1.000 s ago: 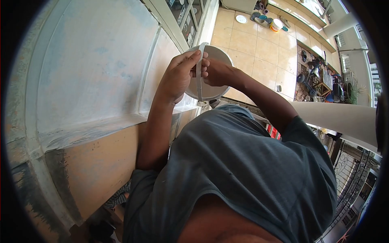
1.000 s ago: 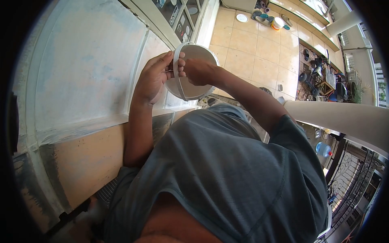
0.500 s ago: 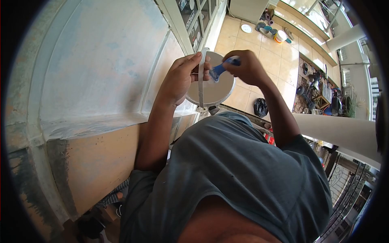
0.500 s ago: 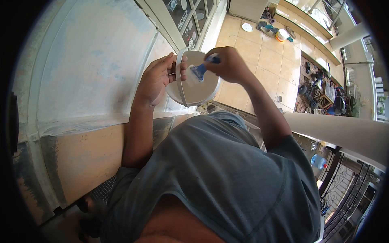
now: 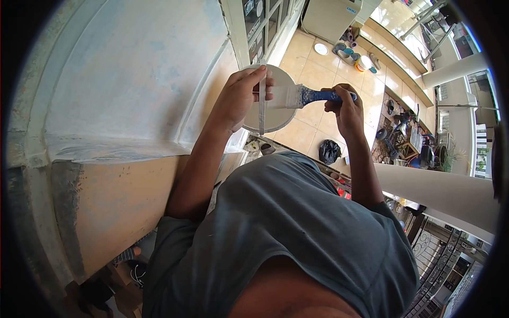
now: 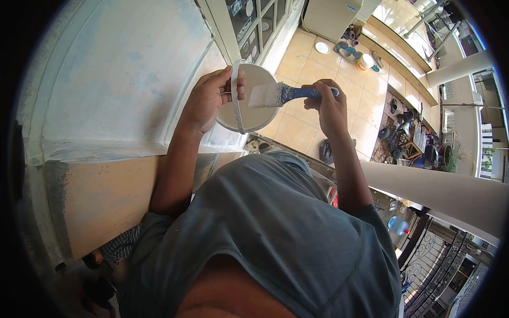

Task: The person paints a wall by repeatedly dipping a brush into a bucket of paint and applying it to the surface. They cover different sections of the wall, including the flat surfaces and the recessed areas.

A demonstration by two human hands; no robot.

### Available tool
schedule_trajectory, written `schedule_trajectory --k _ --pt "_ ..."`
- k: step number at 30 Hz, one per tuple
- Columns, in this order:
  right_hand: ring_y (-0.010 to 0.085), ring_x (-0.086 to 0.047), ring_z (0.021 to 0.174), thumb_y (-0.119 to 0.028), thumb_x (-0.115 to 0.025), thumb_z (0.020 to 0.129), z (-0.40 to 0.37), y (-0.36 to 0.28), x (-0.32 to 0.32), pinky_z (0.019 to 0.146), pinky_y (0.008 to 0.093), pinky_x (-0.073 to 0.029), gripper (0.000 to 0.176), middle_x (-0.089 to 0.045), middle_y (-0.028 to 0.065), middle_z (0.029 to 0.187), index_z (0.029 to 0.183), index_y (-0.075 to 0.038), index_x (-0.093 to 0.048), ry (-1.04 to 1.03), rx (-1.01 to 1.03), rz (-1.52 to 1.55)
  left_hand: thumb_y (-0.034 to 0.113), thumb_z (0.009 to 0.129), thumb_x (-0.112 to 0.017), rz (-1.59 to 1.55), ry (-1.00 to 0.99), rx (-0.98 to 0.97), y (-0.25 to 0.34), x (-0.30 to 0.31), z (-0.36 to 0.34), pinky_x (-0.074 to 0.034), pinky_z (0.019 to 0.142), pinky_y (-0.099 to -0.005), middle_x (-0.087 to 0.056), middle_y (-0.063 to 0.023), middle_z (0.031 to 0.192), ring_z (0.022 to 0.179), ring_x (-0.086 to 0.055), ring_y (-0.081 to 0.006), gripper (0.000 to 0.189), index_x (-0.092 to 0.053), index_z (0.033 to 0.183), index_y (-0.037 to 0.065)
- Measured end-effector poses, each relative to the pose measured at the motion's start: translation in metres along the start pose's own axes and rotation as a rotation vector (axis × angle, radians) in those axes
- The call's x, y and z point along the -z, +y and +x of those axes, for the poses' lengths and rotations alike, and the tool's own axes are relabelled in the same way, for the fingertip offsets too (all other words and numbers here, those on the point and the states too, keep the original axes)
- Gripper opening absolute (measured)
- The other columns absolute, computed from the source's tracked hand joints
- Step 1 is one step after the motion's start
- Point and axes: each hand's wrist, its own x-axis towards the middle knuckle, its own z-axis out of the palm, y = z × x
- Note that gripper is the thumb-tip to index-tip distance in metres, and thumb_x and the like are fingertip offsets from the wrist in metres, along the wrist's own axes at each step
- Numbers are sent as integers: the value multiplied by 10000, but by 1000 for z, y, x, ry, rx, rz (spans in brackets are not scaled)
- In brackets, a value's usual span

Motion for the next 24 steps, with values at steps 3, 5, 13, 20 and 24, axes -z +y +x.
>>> schedule_trajectory --k 3,5,13,20,24 --pt "175 -584 566 -183 -510 924 -2 1 12 546 275 -492 204 -661 178 871 918 17 -545 6 45 3 294 964 -447 -10 17 -10 0 3 2 -485 796 -308 -613 -74 895 811 -574 -146 362 -591 1055 -25" --pt "167 -576 555 -201 -512 937 -6 -2 16 520 269 -480 225 -660 180 867 908 19 -544 4 91 -51 292 964 -448 -7 39 2 1 3 3 -487 792 -306 -614 -77 898 813 -576 -149 358 -588 1048 -27" --pt "130 -561 488 -189 -504 942 -25 -30 15 468 237 -473 235 -669 171 817 857 19 -572 60 222 -418 303 959 -457 -36 -21 0 -4 5 4 -493 794 -315 -617 -87 906 821 -579 -154 361 -580 1042 -26" --pt "134 -601 541 -199 -510 937 -30 -35 9 539 250 -477 272 -676 139 772 834 42 -581 102 230 -448 303 959 -458 -8 -39 0 -4 7 4 -495 800 -318 -618 -89 911 825 -580 -156 367 -578 1052 -31" --pt "142 -598 527 -160 -563 915 -26 -30 15 514 247 -503 198 -660 142 771 833 19 -578 94 251 -453 295 959 -456 -2 -41 11 -7 5 3 -494 804 -317 -618 -90 915 829 -580 -154 365 -577 1061 -33"
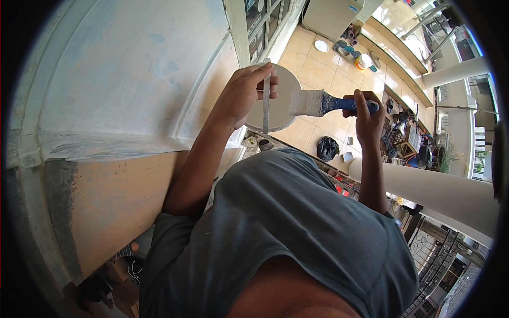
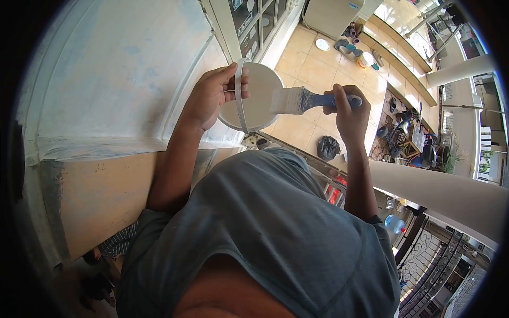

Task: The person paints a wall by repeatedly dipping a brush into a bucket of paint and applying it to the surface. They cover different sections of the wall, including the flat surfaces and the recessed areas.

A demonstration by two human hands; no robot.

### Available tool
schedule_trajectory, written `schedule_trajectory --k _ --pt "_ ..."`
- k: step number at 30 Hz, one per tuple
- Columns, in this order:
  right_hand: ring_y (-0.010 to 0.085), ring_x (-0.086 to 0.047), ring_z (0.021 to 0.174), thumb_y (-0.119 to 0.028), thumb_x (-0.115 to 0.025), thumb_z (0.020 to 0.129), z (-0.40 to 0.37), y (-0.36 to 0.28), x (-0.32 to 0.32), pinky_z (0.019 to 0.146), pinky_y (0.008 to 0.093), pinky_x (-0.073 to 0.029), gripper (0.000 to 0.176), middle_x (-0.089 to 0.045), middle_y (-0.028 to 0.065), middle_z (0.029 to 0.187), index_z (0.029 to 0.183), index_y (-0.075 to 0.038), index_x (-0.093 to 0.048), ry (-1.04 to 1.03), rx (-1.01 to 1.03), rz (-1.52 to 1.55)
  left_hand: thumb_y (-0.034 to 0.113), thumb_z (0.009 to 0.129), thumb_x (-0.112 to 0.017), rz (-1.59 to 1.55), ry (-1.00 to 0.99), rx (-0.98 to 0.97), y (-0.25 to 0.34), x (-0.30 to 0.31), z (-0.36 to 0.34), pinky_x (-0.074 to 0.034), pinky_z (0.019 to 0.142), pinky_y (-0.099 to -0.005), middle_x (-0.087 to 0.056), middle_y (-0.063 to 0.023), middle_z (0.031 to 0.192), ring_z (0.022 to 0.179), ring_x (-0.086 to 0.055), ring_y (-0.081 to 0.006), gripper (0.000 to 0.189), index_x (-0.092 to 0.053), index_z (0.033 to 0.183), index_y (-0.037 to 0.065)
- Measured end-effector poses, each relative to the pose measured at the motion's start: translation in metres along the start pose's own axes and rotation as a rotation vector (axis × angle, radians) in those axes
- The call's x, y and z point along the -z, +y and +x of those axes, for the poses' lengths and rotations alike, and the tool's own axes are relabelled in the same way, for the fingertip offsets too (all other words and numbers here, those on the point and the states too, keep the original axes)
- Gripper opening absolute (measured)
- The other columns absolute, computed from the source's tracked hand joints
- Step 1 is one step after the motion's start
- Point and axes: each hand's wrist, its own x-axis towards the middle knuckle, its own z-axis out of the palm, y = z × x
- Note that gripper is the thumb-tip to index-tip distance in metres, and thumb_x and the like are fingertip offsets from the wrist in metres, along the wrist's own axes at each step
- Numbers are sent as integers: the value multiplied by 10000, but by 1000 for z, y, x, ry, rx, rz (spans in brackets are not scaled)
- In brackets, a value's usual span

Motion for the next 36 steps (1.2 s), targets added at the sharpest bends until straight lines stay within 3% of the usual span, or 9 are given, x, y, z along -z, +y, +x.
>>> schedule_trajectory --k 2,7,14,21,23,25,26,28,36 --pt "141 -603 546 -133 -599 893 2 5 1 524 244 -509 149 -658 133 786 845 6 -578 -35 -4 -17 302 958 -457 -3 5 -7 1 -1 0 -493 806 -315 -618 -88 914 829 -580 -153 371 -577 1062 -34" --pt "149 -613 624 -105 -626 859 12 41 1 578 256 -514 113 -635 93 811 890 -7 -579 -98 -289 554 391 931 -481 -72 32 -10 5 -1 -2 -491 810 -311 -599 -100 926 843 -572 -158 475 -557 1087 -52" --pt "144 -582 694 -148 -609 880 26 74 -7 603 230 -507 178 -628 94 848 959 9 -581 -165 -488 805 461 911 -478 -189 77 -30 19 0 -8 -491 827 -319 -576 -114 944 865 -561 -168 589 -522 1123 -87" --pt "153 -576 698 -147 -600 889 26 59 -9 631 230 -508 191 -617 111 891 965 26 -573 -263 -401 927 511 927 -397 -213 94 -72 19 -2 -24 -480 833 -334 -591 -112 924 846 -568 -179 626 -543 1083 -77" --pt "144 -558 749 -155 -574 902 39 39 -6 669 234 -476 190 -601 94 908 976 20 -569 -285 -338 933 501 959 -316 -264 23 -47 14 4 -22 -471 818 -340 -603 -78 888 799 -578 -183 604 -558 1070 -41" --pt "158 -562 803 -152 -555 908 63 16 -6 687 237 -475 177 -597 83 920 997 2 -562 -340 -242 1012 479 970 -286 -328 31 -39 19 -1 -25 -461 838 -344 -612 -87 906 846 -583 -199 604 -556 1078 -51" --pt "158 -580 793 -134 -567 897 74 -13 -10 660 242 -495 152 -603 89 907 979 -6 -566 -350 -181 1065 488 966 -292 -335 -62 -59 13 7 -23 -459 845 -347 -616 -96 926 882 -585 -210 618 -541 1109 -59" --pt "153 -595 698 -134 -603 877 93 -87 -18 576 229 -515 161 -615 99 868 965 -2 -573 -372 -43 1024 500 962 -306 -385 -56 24 13 11 -22 -468 857 -368 -615 -104 963 862 -598 -222 627 -510 1159 -59" --pt "151 -584 821 -186 -632 878 114 -378 -53 741 248 -507 318 -593 108 915 1076 50 -552 -664 663 980 468 952 -374 -201 -24 86 27 12 -19 -455 891 -369 -606 -88 991 904 -592 -235 561 -533 1129 -41"
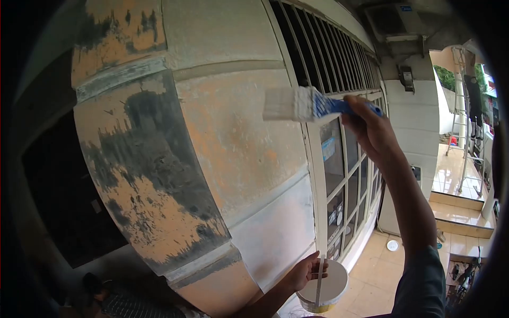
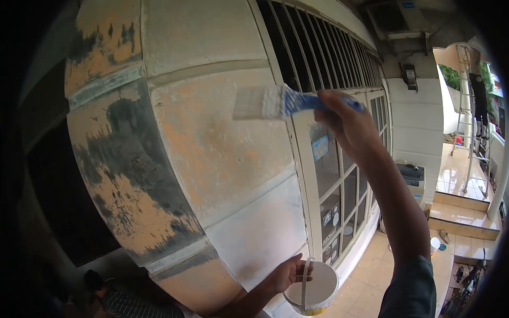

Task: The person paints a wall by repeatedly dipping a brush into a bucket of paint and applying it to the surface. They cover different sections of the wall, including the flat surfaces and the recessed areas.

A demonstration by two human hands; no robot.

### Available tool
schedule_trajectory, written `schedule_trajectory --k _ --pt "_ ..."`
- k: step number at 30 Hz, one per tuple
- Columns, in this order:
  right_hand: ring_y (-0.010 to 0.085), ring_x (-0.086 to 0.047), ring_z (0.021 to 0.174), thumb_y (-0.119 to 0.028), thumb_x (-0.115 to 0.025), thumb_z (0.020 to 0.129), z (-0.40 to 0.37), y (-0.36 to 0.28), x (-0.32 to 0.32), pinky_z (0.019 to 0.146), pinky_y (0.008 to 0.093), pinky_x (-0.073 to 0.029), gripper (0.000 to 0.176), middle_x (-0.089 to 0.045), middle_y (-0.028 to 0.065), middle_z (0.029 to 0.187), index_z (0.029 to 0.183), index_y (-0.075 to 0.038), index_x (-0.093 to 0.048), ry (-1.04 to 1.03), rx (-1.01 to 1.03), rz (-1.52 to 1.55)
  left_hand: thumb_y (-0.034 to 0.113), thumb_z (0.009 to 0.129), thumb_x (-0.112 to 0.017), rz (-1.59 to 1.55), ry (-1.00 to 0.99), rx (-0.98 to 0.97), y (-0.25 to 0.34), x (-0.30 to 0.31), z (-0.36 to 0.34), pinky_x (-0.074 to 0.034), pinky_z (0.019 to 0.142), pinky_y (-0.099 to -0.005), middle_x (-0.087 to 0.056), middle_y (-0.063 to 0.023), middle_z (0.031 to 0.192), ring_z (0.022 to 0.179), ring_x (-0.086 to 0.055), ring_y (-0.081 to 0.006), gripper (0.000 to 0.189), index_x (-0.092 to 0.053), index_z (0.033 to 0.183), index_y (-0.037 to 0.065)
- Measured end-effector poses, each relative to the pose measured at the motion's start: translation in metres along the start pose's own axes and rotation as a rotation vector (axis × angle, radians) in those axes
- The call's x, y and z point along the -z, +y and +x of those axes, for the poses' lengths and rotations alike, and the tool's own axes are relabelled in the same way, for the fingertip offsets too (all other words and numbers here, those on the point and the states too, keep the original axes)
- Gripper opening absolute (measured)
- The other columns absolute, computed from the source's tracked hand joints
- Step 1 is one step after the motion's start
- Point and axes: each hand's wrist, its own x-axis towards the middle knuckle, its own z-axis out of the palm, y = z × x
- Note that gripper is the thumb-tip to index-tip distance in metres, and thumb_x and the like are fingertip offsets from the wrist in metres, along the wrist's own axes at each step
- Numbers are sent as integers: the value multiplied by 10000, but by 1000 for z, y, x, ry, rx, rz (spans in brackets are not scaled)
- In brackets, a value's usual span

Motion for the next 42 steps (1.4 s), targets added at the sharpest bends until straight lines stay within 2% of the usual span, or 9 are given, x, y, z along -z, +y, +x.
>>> schedule_trajectory --k 12,15,20,24,27,32,35,39,42 --pt "203 -651 838 -198 -671 852 64 20 -126 756 303 -557 334 -633 173 935 1033 71 -594 -315 233 -176 485 918 -459 83 68 67 -11 -1 12 -473 859 -330 -565 -92 988 880 -563 -185 568 -517 1120 -43" --pt "192 -672 702 -179 -677 822 73 18 -99 668 282 -541 267 -671 172 800 957 48 -644 -146 322 -376 478 919 -463 105 82 71 -13 -2 12 -476 849 -325 -563 -89 985 875 -560 -178 555 -515 1121 -36" --pt "156 -671 663 -211 -668 818 88 7 -20 545 250 -520 229 -680 120 780 956 -29 -682 151 460 -728 441 937 -452 103 60 79 -17 -5 11 -480 830 -321 -561 -84 974 858 -553 -163 500 -517 1117 -21" --pt "161 -664 604 -202 -669 797 76 0 -41 550 286 -529 191 -663 120 676 878 -33 -705 241 599 -989 423 950 -435 122 53 78 -18 -8 13 -481 824 -323 -563 -80 958 836 -551 -153 468 -517 1110 -9" --pt "213 -677 608 -178 -660 785 74 16 -80 613 322 -552 174 -665 149 669 854 -26 -708 122 827 -1044 429 952 -430 112 8 71 -22 -4 15 -482 825 -320 -566 -75 947 822 -555 -151 472 -517 1111 -7" --pt "224 -691 674 -166 -668 787 58 6 -138 637 323 -558 205 -678 180 744 881 14 -691 -87 807 -746 438 951 -427 121 -1 74 -23 -7 14 -484 817 -311 -568 -66 934 818 -559 -148 481 -528 1107 -5" --pt "146 -646 657 -176 -605 870 43 -34 -142 585 251 -507 224 -666 137 735 901 39 -662 -329 476 -469 443 950 -424 122 -4 86 -27 -3 15 -483 815 -308 -569 -62 932 819 -560 -145 488 -531 1110 -5" --pt "215 -693 721 -170 -667 805 67 5 -133 668 314 -555 234 -682 184 807 933 26 -676 -254 551 -166 447 949 -422 110 -49 83 -29 0 17 -479 822 -312 -572 -61 938 822 -559 -143 492 -533 1116 -3" --pt "199 -690 742 -189 -672 816 80 21 -112 690 297 -550 266 -678 183 860 968 30 -665 -190 498 -438 446 947 -428 127 12 87 -29 -1 16 -476 827 -316 -573 -61 941 833 -557 -145 483 -542 1105 4"
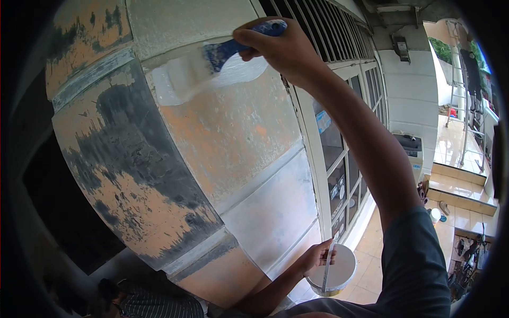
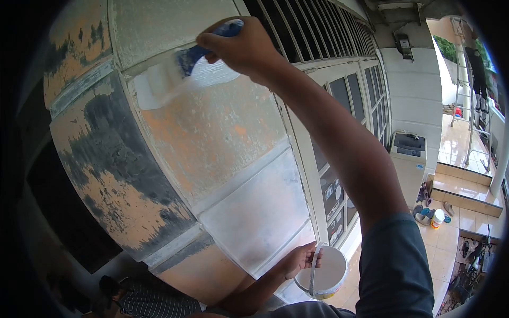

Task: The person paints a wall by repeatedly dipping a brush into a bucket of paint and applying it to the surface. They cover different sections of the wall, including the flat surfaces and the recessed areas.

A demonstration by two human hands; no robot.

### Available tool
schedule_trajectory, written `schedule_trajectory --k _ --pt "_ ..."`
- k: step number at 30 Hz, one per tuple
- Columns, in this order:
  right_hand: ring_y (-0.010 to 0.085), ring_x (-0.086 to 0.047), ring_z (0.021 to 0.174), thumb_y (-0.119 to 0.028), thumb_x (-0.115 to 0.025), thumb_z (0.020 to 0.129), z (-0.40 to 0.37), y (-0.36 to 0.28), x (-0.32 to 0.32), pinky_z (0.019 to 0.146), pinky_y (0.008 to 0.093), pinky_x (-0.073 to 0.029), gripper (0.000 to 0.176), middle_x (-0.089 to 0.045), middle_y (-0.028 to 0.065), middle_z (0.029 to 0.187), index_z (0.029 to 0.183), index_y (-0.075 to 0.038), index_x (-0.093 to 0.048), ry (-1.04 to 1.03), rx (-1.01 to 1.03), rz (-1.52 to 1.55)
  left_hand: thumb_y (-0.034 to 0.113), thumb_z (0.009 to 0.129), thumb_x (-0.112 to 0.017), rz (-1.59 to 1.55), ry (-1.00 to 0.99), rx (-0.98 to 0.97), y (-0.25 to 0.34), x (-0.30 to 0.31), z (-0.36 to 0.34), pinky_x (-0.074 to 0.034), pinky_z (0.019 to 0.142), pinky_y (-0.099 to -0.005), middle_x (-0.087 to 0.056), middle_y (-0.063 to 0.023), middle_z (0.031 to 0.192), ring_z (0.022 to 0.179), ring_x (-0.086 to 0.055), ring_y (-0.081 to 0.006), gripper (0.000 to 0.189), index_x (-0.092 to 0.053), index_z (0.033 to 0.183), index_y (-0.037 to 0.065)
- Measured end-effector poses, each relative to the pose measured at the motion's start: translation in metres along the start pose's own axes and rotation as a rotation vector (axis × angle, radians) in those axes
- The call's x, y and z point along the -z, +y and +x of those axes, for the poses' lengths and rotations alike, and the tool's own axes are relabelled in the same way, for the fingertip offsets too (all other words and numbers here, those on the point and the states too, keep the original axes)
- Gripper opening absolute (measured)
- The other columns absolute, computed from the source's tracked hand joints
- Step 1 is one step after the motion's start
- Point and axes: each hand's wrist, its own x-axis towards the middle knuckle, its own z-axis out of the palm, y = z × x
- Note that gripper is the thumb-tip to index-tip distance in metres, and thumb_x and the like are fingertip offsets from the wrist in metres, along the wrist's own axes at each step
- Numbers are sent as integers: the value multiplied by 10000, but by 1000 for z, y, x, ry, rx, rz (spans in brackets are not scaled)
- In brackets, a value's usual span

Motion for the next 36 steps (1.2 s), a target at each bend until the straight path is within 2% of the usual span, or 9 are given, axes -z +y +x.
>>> schedule_trajectory --k 8,11,15,17,18,21,27,34,36 --pt "148 -684 729 -270 -671 843 0 50 106 642 252 -548 309 -685 112 835 1015 -14 -666 211 -89 -384 428 944 -445 13 20 -10 4 0 -4 -470 835 -318 -571 -66 948 844 -554 -157 456 -546 1097 10" --pt "147 -677 658 -244 -681 791 2 49 106 591 280 -534 247 -673 127 707 907 -27 -702 269 158 -569 423 944 -450 6 33 2 7 -2 1 -468 841 -319 -569 -69 942 838 -554 -159 450 -547 1089 8" --pt "232 -664 563 -218 -655 791 -5 32 65 592 322 -542 217 -658 151 644 862 -19 -703 186 148 -684 417 945 -447 39 47 1 4 -5 -2 -468 846 -325 -571 -74 942 842 -560 -170 452 -545 1088 0" --pt "251 -668 578 -193 -654 788 -3 36 47 604 328 -548 205 -656 172 660 858 -6 -698 143 276 -678 420 946 -439 25 51 -2 4 -2 2 -466 850 -329 -573 -76 953 855 -565 -178 462 -543 1097 -4" --pt "243 -678 612 -181 -657 788 -8 21 37 618 324 -555 190 -670 172 703 851 -8 -703 107 155 -621 422 947 -435 16 53 -1 2 -1 2 -465 853 -330 -575 -78 958 862 -567 -181 468 -542 1101 -7" --pt "224 -684 648 -191 -660 799 -3 7 28 637 318 -561 207 -683 170 765 881 -6 -702 96 241 -369 433 946 -426 36 56 2 6 -6 0 -461 857 -333 -578 -81 967 878 -572 -188 486 -542 1105 -11" --pt "193 -687 718 -216 -673 807 -3 -42 3 652 284 -553 283 -682 163 803 941 33 -674 -80 45 70 445 934 -428 35 36 -58 4 -2 -4 -453 870 -346 -580 -83 956 881 -574 -200 497 -554 1089 -11" --pt "204 -693 682 -221 -708 792 0 15 27 614 299 -571 335 -676 189 788 912 85 -644 -12 -34 -113 435 930 -443 40 48 -60 0 -1 -2 -451 872 -349 -581 -87 946 870 -575 -202 477 -560 1065 -7" --pt "155 -690 734 -261 -654 851 -7 22 61 621 259 -551 284 -683 137 825 1002 -21 -662 37 -58 -354 430 930 -449 35 70 -67 2 -2 -3 -453 870 -348 -580 -89 945 863 -573 -199 469 -559 1063 -6"
